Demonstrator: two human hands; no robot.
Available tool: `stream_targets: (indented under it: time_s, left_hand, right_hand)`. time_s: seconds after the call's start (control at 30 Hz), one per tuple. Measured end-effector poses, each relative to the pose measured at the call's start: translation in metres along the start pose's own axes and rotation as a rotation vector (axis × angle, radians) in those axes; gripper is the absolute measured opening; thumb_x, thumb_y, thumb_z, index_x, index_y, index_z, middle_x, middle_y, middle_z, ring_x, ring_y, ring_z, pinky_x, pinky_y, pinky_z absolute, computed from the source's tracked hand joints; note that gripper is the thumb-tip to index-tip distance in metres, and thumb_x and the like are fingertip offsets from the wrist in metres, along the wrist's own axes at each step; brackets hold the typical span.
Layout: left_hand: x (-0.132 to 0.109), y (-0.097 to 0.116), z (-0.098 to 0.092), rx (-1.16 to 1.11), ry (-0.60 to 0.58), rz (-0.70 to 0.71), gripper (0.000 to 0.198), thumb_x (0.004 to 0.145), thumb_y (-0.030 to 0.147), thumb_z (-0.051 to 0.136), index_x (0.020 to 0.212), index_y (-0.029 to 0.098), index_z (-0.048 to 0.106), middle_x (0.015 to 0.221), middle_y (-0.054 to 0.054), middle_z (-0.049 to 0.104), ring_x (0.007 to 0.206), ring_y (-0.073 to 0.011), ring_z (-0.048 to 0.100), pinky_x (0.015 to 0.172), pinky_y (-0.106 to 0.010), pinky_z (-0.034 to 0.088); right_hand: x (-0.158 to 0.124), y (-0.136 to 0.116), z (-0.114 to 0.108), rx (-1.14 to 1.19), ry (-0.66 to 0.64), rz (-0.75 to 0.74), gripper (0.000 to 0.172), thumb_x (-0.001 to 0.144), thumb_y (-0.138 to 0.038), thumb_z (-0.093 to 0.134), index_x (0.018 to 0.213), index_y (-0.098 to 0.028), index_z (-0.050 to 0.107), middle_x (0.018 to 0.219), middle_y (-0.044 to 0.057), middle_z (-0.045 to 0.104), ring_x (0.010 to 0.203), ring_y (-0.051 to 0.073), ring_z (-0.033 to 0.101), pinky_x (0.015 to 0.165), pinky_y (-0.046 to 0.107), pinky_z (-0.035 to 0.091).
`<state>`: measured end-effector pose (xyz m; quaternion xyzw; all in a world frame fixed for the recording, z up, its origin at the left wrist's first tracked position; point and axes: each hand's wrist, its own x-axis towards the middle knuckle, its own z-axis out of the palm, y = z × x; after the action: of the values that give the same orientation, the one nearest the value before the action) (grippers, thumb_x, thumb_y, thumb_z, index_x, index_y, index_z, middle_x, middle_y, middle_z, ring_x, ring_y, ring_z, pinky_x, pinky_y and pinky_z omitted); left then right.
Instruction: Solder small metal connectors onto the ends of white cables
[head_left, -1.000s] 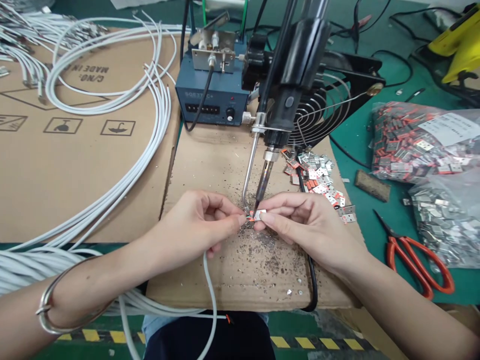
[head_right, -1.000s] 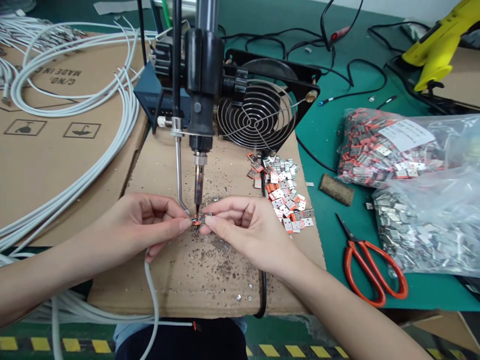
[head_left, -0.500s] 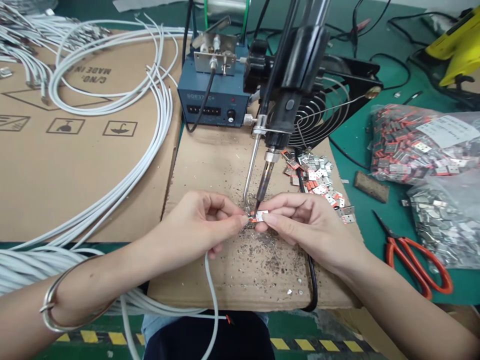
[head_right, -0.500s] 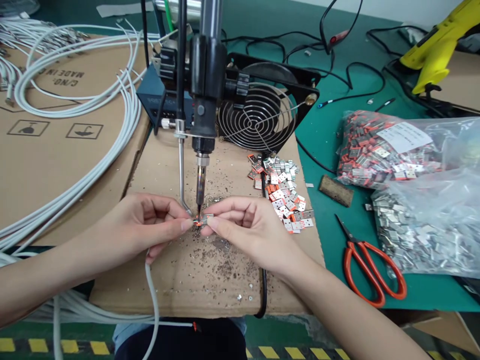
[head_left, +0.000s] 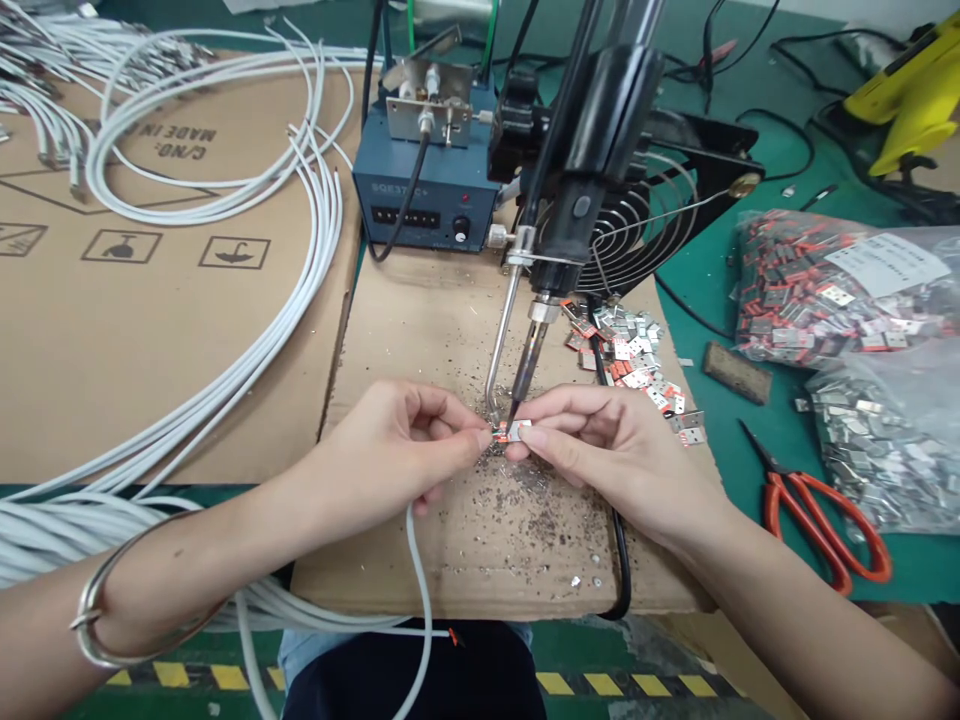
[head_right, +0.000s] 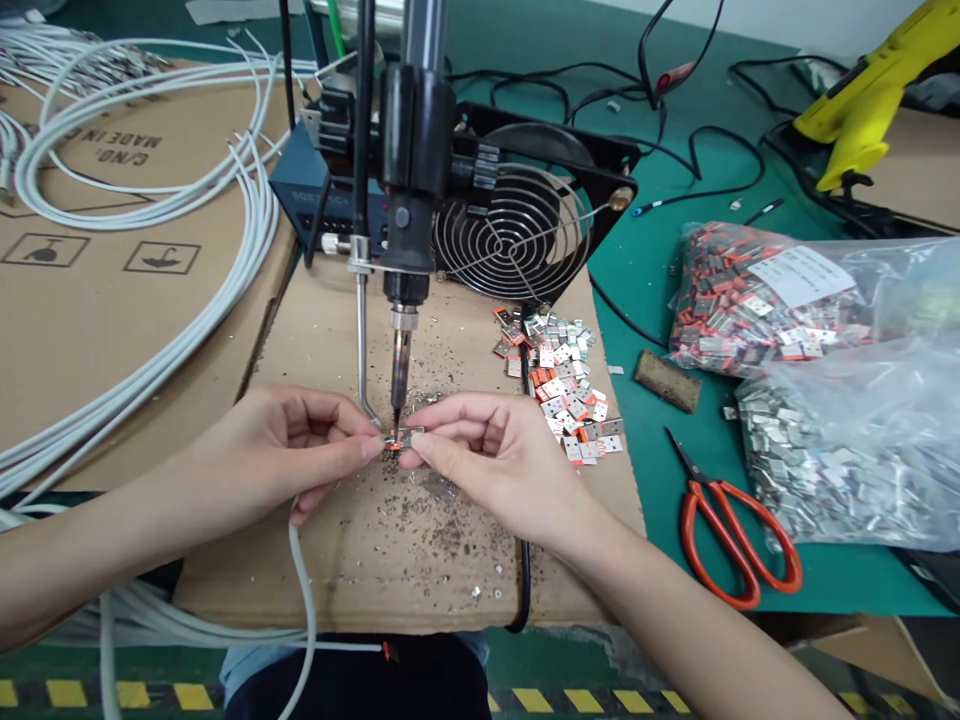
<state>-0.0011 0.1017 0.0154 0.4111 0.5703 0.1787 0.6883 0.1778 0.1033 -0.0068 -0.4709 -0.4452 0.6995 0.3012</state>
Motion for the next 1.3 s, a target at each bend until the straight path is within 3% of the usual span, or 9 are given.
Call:
stream_targets:
  time_s: [0.3,0.8,1.3]
  left_hand:
    - [-0.0008,-0.0019,0.0009,0.043,0.008,0.025,0.010,0.074,0.017,0.060,0.065,0.014,0.059,0.035,0.010,0.045,0.031,-0.0031,0.041,0.032,-0.009,0.034]
    - [-0.0019,-0.0039,0.0011,-0.012,-0.004,0.082,0.009,0.074,0.017,0.060,0.066,0.014,0.058,0.040,0.009,0.047,0.033,-0.0033,0.042,0.034,-0.010,0.036]
    - [-0.0027,-0.0054,-0.0020,0.069,0.002,0.053,0.010,0.074,0.021,0.061,0.067,0.014,0.059,0.037,0.010,0.047,0.032,-0.0028,0.042,0.033,-0.009,0.035]
  right_hand:
    - [-0.0013,0.0009,-0.0005,-0.050,-0.008,-0.040,0.006,0.070,-0.014,0.069,0.075,-0.017,0.066,0.066,0.002,0.073,0.065,0.013,0.069,0.059,0.019,0.054]
    - [-0.0007,-0.0026,0.0015,-0.081,0.008,-0.024,0.006,0.067,-0.018,0.070,0.071,-0.017,0.066,0.063,0.003,0.072,0.058,0.012,0.067,0.051,0.018,0.049]
    - [-0.0002,-0.0028,0.0005,-0.108,0.002,-0.069,0.006,0.067,-0.015,0.069,0.072,-0.017,0.066,0.062,0.001,0.070,0.057,0.011,0.066,0.053,0.019,0.052]
